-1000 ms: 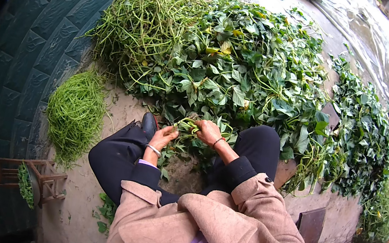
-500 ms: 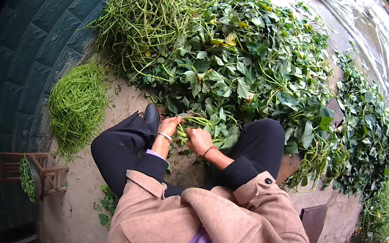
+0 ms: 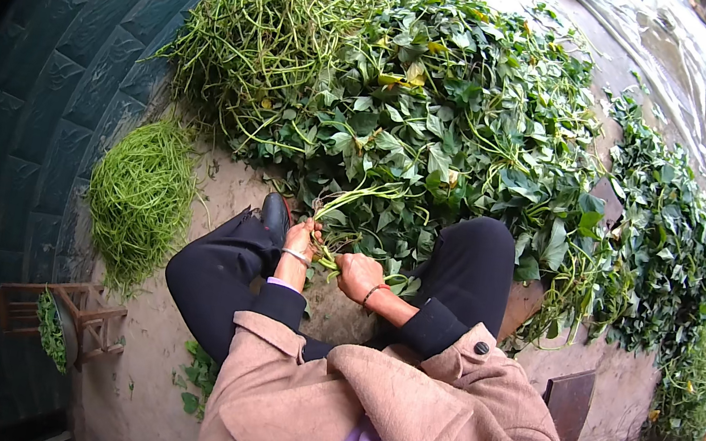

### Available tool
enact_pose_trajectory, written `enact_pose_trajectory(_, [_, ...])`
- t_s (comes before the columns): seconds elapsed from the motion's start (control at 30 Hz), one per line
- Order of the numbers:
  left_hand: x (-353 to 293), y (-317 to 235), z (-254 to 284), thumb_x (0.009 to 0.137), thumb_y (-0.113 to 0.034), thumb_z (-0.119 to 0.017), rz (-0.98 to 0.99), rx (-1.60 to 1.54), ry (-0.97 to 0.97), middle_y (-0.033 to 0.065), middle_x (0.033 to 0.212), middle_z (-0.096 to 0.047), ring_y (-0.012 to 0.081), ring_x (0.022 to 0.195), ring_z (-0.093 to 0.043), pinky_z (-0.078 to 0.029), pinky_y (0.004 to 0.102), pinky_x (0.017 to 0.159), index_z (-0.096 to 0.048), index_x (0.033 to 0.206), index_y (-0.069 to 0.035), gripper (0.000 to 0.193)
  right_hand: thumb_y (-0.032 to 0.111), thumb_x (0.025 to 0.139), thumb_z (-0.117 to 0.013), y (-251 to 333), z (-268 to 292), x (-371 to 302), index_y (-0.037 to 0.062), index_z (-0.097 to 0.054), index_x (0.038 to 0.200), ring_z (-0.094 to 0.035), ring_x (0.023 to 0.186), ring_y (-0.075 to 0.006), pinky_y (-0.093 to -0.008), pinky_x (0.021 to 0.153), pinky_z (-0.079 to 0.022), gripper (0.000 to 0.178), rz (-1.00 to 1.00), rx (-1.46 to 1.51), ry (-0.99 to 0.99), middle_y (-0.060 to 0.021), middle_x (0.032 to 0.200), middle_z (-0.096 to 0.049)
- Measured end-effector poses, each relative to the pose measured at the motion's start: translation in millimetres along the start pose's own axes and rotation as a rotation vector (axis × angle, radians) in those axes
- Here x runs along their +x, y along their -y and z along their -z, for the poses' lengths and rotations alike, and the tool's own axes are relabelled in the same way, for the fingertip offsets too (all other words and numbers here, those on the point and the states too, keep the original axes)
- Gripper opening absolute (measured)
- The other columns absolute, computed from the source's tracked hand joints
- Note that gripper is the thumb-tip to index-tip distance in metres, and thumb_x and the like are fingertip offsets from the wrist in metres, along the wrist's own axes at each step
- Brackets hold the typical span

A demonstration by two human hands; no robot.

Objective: The person sits on the ground and sorts a large pile of leafy green vegetables by hand, separating stems and leaves into smaller piles. The person handles the vegetables one at a time, placing sorted portions to the side.

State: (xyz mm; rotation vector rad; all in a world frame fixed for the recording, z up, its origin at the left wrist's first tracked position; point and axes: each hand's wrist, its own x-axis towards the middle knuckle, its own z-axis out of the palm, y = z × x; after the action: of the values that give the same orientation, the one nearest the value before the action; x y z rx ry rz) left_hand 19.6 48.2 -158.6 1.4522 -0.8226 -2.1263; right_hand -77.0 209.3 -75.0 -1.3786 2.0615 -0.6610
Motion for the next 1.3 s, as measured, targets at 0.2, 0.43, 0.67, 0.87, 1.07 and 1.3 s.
enact_pose_trajectory(0.2, [16.9, -36.3, 60.6, 0.095, -0.024, -0.054, -0.287, 0.111, -0.294, 0.0050, 0.071, -0.057, 0.0106, 0.046, -0.046, -0.038, 0.0255, 0.039, -0.055, 0.083, -0.004, 0.023, 0.012, 0.069, -0.057, -20.9, -5.8, -14.2, 0.0085, -0.068, 0.084, -0.063, 0.075, -0.0375, -0.0460, 0.065, -0.051, 0.018, -0.055, -0.021, 0.159, -0.0188, 0.075, -0.064])
enact_pose_trajectory(0.43, [-27.1, -48.3, 9.9, 0.096, -0.030, -0.051, -0.224, -0.004, -0.033, 0.0010, 0.070, -0.054, 0.0047, 0.042, -0.036, -0.034, 0.0221, 0.040, -0.056, 0.092, -0.004, 0.026, 0.026, 0.086, -0.065, -57.4, 39.0, 23.4, 0.0008, -0.058, 0.084, -0.044, 0.057, -0.0137, -0.0326, 0.055, -0.040, 0.026, -0.063, 0.599, -0.056, -0.0067, 0.059, -0.050])
enact_pose_trajectory(0.67, [-56.0, -46.9, -11.6, 0.092, -0.040, -0.056, -0.010, 0.178, 0.077, -0.0052, 0.057, -0.037, 0.0029, 0.037, -0.022, -0.020, 0.0197, 0.035, -0.056, 0.095, -0.002, 0.038, 0.030, 0.088, -0.057, -43.3, 45.6, 26.4, 0.0037, -0.056, 0.086, -0.059, 0.072, -0.0386, -0.0453, 0.061, -0.042, 0.026, -0.113, 0.352, -0.221, -0.0191, 0.071, -0.060])
enact_pose_trajectory(0.87, [-61.6, -44.3, -15.9, 0.096, -0.036, -0.049, -0.023, 0.306, 0.118, -0.0055, 0.056, -0.035, 0.0031, 0.039, -0.022, -0.020, 0.0200, 0.036, -0.057, 0.097, -0.004, 0.033, 0.018, 0.086, -0.058, -48.6, 45.6, 38.9, 0.0047, -0.054, 0.092, -0.056, 0.079, -0.0389, -0.0449, 0.064, -0.042, 0.015, 0.142, 0.268, -0.450, -0.0149, 0.088, -0.055])
enact_pose_trajectory(1.07, [-64.9, -42.9, -18.5, 0.097, -0.034, -0.050, -0.020, 0.306, 0.230, -0.0032, 0.062, -0.049, 0.0026, 0.042, -0.033, -0.030, 0.0196, 0.041, -0.061, 0.092, -0.005, 0.030, 0.010, 0.082, -0.061, -42.5, 41.6, 44.9, 0.0052, -0.058, 0.099, -0.059, 0.087, -0.0365, -0.0418, 0.070, -0.046, 0.018, 0.156, 0.345, -0.461, -0.0119, 0.097, -0.059])
enact_pose_trajectory(1.3, [-62.2, -32.1, -20.0, 0.096, -0.027, -0.052, -0.177, 0.523, 0.180, -0.0025, 0.066, -0.055, 0.0017, 0.047, -0.040, -0.032, 0.0195, 0.042, -0.062, 0.101, -0.004, 0.025, 0.003, 0.072, -0.062, -41.5, 38.8, 44.9, 0.0064, -0.060, 0.097, -0.061, 0.084, -0.0341, -0.0403, 0.069, -0.048, 0.025, 0.217, 0.232, -0.459, -0.0095, 0.096, -0.060])
